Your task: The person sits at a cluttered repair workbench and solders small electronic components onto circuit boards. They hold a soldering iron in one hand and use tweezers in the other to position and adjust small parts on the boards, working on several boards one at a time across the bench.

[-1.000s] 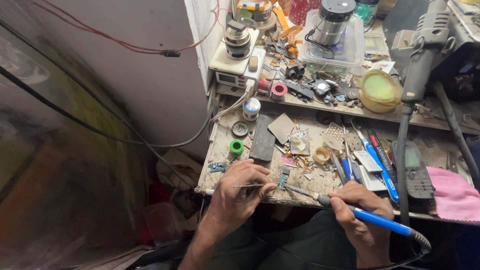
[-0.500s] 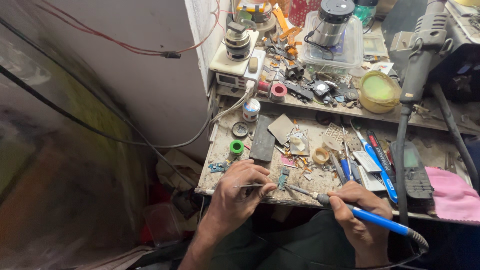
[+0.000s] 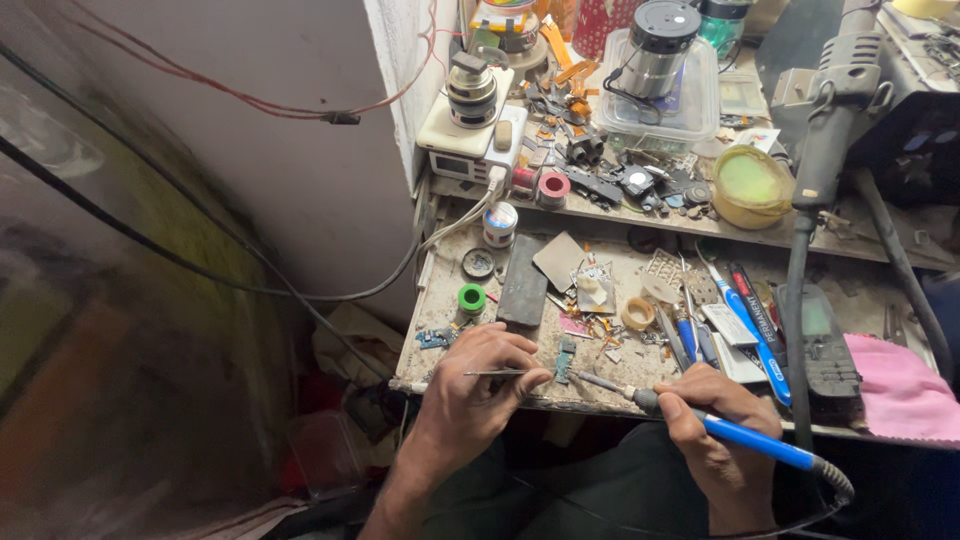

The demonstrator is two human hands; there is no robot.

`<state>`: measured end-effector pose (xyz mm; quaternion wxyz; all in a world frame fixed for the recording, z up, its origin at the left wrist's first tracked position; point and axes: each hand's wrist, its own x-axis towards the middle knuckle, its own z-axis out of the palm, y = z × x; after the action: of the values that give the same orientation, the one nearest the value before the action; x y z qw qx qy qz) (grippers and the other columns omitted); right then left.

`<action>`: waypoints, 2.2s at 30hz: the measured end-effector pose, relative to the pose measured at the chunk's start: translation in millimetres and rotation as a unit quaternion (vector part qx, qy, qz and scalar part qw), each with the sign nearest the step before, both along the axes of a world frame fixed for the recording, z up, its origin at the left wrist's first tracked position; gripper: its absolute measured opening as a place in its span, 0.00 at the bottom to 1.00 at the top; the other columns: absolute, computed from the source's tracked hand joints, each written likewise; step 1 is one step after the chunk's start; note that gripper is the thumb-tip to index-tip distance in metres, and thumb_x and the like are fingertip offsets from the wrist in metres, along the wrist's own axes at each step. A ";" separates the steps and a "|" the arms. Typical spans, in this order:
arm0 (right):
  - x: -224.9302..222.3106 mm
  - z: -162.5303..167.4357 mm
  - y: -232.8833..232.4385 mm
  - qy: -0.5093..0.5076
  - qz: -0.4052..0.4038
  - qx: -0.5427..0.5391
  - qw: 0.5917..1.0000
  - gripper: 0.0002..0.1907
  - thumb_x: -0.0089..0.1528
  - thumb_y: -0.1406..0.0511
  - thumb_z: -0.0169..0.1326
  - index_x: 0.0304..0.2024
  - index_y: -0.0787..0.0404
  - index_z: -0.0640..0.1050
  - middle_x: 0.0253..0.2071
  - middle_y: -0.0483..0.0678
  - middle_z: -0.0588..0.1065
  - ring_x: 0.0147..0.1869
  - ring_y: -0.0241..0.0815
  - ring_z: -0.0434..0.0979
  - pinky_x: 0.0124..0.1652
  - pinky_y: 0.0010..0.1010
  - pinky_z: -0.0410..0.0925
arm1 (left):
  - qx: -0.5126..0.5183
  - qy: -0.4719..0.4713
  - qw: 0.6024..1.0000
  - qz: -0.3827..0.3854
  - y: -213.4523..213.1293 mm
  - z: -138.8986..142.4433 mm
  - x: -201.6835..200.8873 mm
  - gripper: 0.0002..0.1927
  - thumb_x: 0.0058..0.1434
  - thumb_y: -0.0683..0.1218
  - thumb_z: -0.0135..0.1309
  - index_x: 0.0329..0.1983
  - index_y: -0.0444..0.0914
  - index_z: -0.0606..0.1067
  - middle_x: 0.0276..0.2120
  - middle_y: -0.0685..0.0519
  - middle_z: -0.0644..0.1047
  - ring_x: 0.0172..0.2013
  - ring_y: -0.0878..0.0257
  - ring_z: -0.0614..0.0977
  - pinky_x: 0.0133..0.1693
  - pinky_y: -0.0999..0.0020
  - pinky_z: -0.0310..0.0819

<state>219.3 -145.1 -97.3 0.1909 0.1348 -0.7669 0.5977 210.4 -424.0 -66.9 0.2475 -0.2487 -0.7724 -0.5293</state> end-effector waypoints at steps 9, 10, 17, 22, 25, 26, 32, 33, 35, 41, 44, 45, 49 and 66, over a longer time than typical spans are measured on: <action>0.8 -1.4 1.4 0.002 -0.001 -0.002 1.000 0.05 0.58 0.70 0.60 0.33 0.69 0.80 0.28 0.48 0.76 0.32 0.35 0.71 0.33 0.25 0.65 | 0.005 0.000 1.000 0.000 0.2 -0.2 -0.2 0.10 0.58 0.42 0.67 0.35 0.37 0.76 0.38 0.50 0.82 0.44 0.53 0.83 0.52 0.58 0.75; 0.8 -1.4 1.0 0.003 0.001 -0.003 1.000 0.05 0.58 0.70 0.60 0.33 0.69 0.81 0.28 0.48 0.76 0.32 0.35 0.71 0.33 0.24 0.64 | 0.005 -0.003 1.000 0.000 0.1 -0.2 0.0 0.10 0.58 0.42 0.67 0.35 0.37 0.76 0.38 0.50 0.82 0.44 0.54 0.84 0.52 0.58 0.75; 1.4 2.0 -0.9 0.004 0.007 0.011 1.000 0.05 0.58 0.70 0.60 0.34 0.69 0.81 0.29 0.48 0.77 0.32 0.35 0.72 0.33 0.24 0.65 | -0.022 0.012 1.000 0.018 0.4 0.1 -0.7 0.10 0.56 0.43 0.68 0.35 0.38 0.77 0.37 0.51 0.83 0.45 0.54 0.84 0.54 0.57 0.75; 1.4 3.1 -1.2 -0.003 0.016 0.010 1.000 0.05 0.59 0.70 0.60 0.34 0.69 0.81 0.29 0.48 0.78 0.32 0.35 0.73 0.33 0.24 0.66 | -0.027 0.013 0.999 0.022 0.6 -0.6 -1.2 0.10 0.56 0.44 0.69 0.34 0.38 0.77 0.37 0.51 0.83 0.44 0.55 0.85 0.53 0.58 0.75; 3.2 2.4 -2.3 -0.001 0.006 0.001 1.000 0.06 0.59 0.70 0.60 0.34 0.69 0.81 0.30 0.49 0.78 0.33 0.35 0.73 0.34 0.24 0.66 | -0.030 0.016 0.999 0.022 -0.1 -0.8 -0.9 0.10 0.57 0.44 0.68 0.34 0.38 0.77 0.36 0.52 0.83 0.44 0.55 0.85 0.54 0.57 0.75; 3.0 2.4 -2.5 -0.003 0.004 0.000 1.000 0.06 0.59 0.70 0.60 0.34 0.69 0.81 0.29 0.49 0.78 0.33 0.35 0.73 0.34 0.25 0.66 | -0.032 0.017 0.999 0.023 -0.2 -0.7 -0.7 0.10 0.57 0.44 0.68 0.34 0.39 0.77 0.36 0.52 0.83 0.44 0.55 0.85 0.54 0.57 0.75; 1.7 3.6 -3.2 0.012 0.015 0.003 1.000 0.06 0.59 0.70 0.60 0.34 0.69 0.81 0.29 0.49 0.78 0.33 0.36 0.73 0.34 0.25 0.66 | -0.019 0.015 1.000 0.016 0.2 0.2 -1.1 0.10 0.56 0.44 0.69 0.34 0.39 0.76 0.35 0.52 0.83 0.43 0.56 0.85 0.53 0.58 0.75; 2.2 3.7 -3.0 0.008 0.014 0.004 1.000 0.06 0.59 0.70 0.60 0.34 0.69 0.81 0.29 0.49 0.78 0.33 0.36 0.73 0.34 0.25 0.66 | -0.020 0.018 1.000 0.016 0.3 0.1 -1.4 0.11 0.56 0.43 0.69 0.34 0.39 0.76 0.35 0.52 0.83 0.43 0.56 0.85 0.53 0.58 0.75; 2.4 3.3 -3.0 0.006 0.011 -0.001 1.000 0.06 0.59 0.70 0.60 0.34 0.70 0.81 0.29 0.49 0.77 0.32 0.36 0.73 0.34 0.25 0.66 | -0.023 0.024 0.999 0.017 0.2 -0.3 -2.0 0.11 0.57 0.43 0.69 0.34 0.39 0.76 0.34 0.53 0.82 0.43 0.56 0.85 0.53 0.58 0.75; 2.7 1.4 -2.9 0.011 0.008 -0.011 1.000 0.07 0.59 0.69 0.60 0.34 0.70 0.81 0.29 0.49 0.77 0.32 0.36 0.72 0.34 0.25 0.65 | -0.026 0.016 0.999 0.024 -0.4 -1.1 -0.6 0.10 0.56 0.44 0.68 0.34 0.39 0.77 0.36 0.52 0.83 0.44 0.55 0.84 0.54 0.58 0.75; 2.9 1.0 -2.7 0.009 0.010 -0.016 1.000 0.07 0.60 0.69 0.60 0.35 0.70 0.81 0.29 0.49 0.77 0.33 0.36 0.72 0.35 0.25 0.65 | -0.016 0.008 1.000 0.017 -0.4 -0.3 0.0 0.09 0.58 0.44 0.68 0.35 0.39 0.77 0.36 0.52 0.83 0.45 0.56 0.84 0.55 0.57 0.75; 3.4 0.9 -2.4 0.007 0.011 -0.018 1.000 0.07 0.60 0.69 0.60 0.35 0.71 0.81 0.29 0.50 0.77 0.33 0.36 0.72 0.34 0.25 0.65 | -0.004 0.004 1.000 0.015 -0.6 -0.2 0.6 0.09 0.58 0.44 0.67 0.35 0.39 0.77 0.37 0.52 0.83 0.45 0.56 0.85 0.55 0.58 0.75; 2.5 1.3 -2.7 0.019 0.014 -0.024 0.999 0.07 0.60 0.69 0.60 0.35 0.70 0.81 0.29 0.49 0.77 0.33 0.36 0.72 0.35 0.25 0.65 | 0.028 -0.008 0.999 0.017 -1.5 1.1 3.8 0.08 0.59 0.43 0.66 0.35 0.39 0.77 0.38 0.52 0.83 0.46 0.57 0.84 0.54 0.59 0.74; 4.2 -1.2 -1.3 0.013 0.004 -0.031 0.999 0.06 0.60 0.70 0.59 0.36 0.70 0.80 0.29 0.47 0.76 0.33 0.34 0.71 0.35 0.24 0.64 | 0.289 -0.026 0.956 -0.032 -0.2 -9.5 8.8 0.06 0.72 0.38 0.54 0.46 0.35 0.69 0.45 0.46 0.80 0.54 0.58 0.82 0.58 0.64 0.77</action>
<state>223.5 -146.4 -98.5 0.2030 0.1396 -0.7448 0.6201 219.2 -424.1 -76.4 0.2720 -0.1773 -0.5841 -0.7439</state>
